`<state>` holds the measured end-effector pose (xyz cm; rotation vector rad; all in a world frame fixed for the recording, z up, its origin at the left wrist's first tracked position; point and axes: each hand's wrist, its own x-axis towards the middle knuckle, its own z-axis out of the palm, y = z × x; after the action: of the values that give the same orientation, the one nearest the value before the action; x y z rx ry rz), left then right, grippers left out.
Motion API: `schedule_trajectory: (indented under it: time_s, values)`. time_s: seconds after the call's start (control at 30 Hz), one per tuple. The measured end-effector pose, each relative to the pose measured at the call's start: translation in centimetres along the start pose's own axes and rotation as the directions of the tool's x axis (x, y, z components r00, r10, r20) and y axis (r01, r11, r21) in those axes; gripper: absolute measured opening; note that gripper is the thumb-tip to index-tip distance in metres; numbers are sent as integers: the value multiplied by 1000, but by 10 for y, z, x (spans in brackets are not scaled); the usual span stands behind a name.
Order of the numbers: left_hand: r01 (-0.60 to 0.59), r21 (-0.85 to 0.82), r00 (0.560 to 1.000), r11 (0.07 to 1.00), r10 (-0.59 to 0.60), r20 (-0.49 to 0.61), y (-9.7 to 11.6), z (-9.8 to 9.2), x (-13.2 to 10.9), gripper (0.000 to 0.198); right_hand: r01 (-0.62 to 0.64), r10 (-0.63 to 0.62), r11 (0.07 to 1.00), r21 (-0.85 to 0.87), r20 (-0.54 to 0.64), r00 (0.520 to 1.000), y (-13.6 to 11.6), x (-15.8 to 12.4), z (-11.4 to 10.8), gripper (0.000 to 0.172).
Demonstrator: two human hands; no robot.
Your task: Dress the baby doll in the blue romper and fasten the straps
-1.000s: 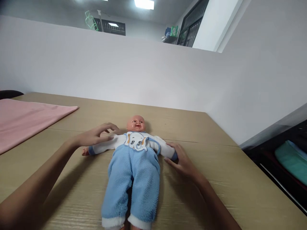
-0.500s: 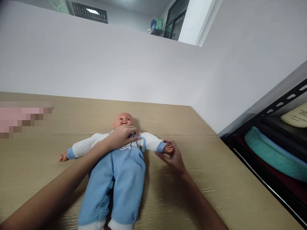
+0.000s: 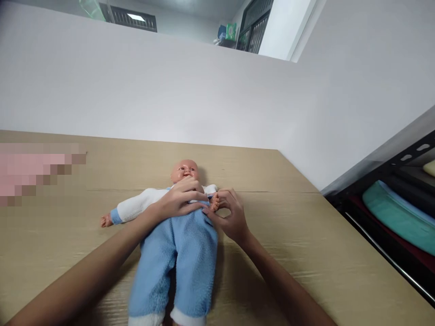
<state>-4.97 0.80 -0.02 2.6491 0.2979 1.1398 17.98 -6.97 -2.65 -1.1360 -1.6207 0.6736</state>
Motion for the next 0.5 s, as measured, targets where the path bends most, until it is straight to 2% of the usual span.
schedule_trajectory:
  time_s: [0.1, 0.2, 0.3, 0.43, 0.5]
  values:
    - [-117, 123, 990, 985, 125, -59, -4, 3, -8, 33, -56, 46, 992, 115, 87, 995, 7, 10, -3, 41]
    - [-165, 170, 985, 972, 171, -21, -5, 6, -11, 28, -134, 113, 970, 201, 115, 987, 17, 19, -9, 42]
    - [-107, 139, 994, 985, 109, -13, -4, 8, -10, 33, -88, 72, 989, 119, 129, 989, 18, 17, -6, 31]
    - [-3, -41, 988, 999, -4, -156, -1, 7, -3, 35, 58, -45, 995, -85, 145, 988, 5, 7, 3, 25]
    - [68, -158, 980, 985, -96, -175, 1, 7, 3, 32, 118, -88, 984, -132, 212, 973, -1, 5, 1, 25]
